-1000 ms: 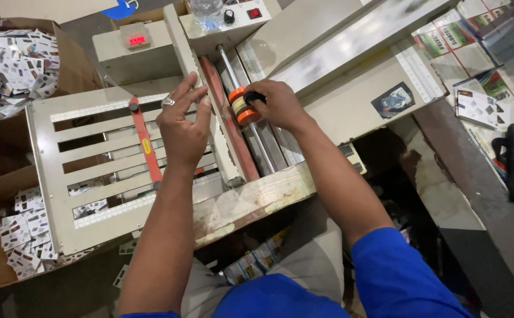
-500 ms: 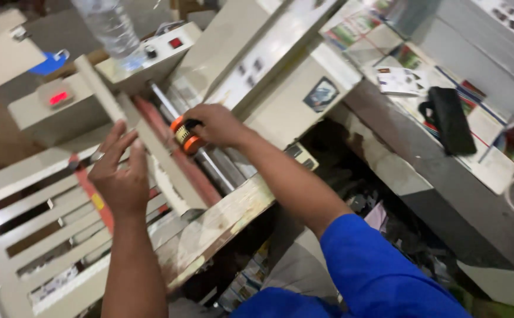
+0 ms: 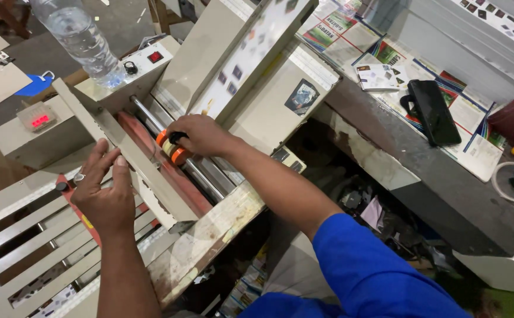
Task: The person operates a manual paper processing machine by turning a crank handle with their right hand while guiding small printed cards through the rollers with their left hand. They repeatedly pick up cards from a nearby cardboard box and feed them into the machine, occasionally adjusting the machine's guide rails.
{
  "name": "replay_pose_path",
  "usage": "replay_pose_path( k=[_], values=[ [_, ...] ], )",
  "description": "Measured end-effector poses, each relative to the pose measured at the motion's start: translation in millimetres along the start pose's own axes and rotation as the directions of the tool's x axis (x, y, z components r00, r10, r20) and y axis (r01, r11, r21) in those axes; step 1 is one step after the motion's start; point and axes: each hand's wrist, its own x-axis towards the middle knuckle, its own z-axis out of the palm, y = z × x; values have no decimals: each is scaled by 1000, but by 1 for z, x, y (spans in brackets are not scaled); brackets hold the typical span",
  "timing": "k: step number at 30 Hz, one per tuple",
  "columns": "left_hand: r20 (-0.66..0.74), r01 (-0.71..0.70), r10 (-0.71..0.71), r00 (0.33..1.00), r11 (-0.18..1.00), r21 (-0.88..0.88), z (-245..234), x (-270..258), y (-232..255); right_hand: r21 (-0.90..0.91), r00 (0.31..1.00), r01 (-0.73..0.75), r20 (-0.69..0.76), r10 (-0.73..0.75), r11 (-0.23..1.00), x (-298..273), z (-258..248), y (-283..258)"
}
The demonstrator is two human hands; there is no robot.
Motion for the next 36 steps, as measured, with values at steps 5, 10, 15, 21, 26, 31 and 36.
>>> replay_pose_path(
  k=[5,10,15,21,26,31,36],
  values=[
    [-13,22,-22,1000,1000,6,1,-1,-6,10,1000,20,3,-20,1000,-1,-5,-5],
    [-59,-88,89,994,996,16,4,-4,-35,125,995,97,-49,-91,987,-1,14,19],
    [-133,-74,77,988,997,32,8,-5,-43,165,990,143,-3,-144,976,-2,11,18],
    [-180,-73,68,981,997,-21,13,-4,-44,-15,996,93,14,-92,996,-8,-7,-3],
    [-204,-61,53,978,998,-33,15,-2,-42,-68,997,76,13,-75,995,-2,8,29],
    [-137,48,-44,990,998,29,5,1,-16,126,995,95,-30,-91,987,-8,-18,-25],
    [-186,44,-45,981,999,-7,15,-2,-27,105,991,135,5,-137,985,-7,-19,-21]
  ],
)
